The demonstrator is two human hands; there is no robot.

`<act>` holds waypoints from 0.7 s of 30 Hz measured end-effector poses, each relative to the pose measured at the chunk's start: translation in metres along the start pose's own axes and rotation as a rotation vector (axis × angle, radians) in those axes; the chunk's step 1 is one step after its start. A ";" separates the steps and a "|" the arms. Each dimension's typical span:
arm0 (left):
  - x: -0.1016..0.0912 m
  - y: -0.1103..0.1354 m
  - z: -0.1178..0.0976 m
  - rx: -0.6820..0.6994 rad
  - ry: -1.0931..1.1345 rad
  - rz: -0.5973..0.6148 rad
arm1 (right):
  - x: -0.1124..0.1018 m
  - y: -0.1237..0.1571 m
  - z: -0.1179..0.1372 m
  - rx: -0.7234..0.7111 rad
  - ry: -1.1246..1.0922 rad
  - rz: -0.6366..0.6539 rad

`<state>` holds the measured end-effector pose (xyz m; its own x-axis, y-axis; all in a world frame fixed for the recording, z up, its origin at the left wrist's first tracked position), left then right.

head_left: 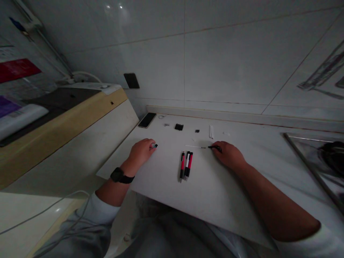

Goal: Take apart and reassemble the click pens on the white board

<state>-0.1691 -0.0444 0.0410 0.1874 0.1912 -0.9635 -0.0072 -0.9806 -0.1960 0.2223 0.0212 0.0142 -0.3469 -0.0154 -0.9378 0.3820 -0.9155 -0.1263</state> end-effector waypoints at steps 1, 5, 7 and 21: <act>-0.001 0.002 0.001 -0.015 -0.010 -0.008 | 0.000 0.000 0.000 0.001 0.000 -0.004; -0.005 0.007 0.005 -0.073 -0.075 -0.016 | -0.002 0.001 0.002 0.001 0.009 -0.015; -0.007 0.007 0.004 -0.080 -0.107 -0.017 | -0.003 0.001 0.002 0.000 0.013 -0.018; -0.012 0.005 0.014 -0.140 -0.144 -0.074 | -0.001 0.001 0.001 -0.007 -0.006 -0.007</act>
<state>-0.1854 -0.0508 0.0487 0.0400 0.2573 -0.9655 0.1397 -0.9582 -0.2496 0.2222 0.0204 0.0151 -0.3544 -0.0118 -0.9350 0.3853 -0.9129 -0.1345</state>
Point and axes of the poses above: each hand's wrist, its own y-axis away from the middle knuckle, its own x-axis out of the palm, z = x × y, the point moved 6 cm from there along -y, towards the middle knuckle, and after that the axes turned 3 degrees about -x, right-handed, at the moved point
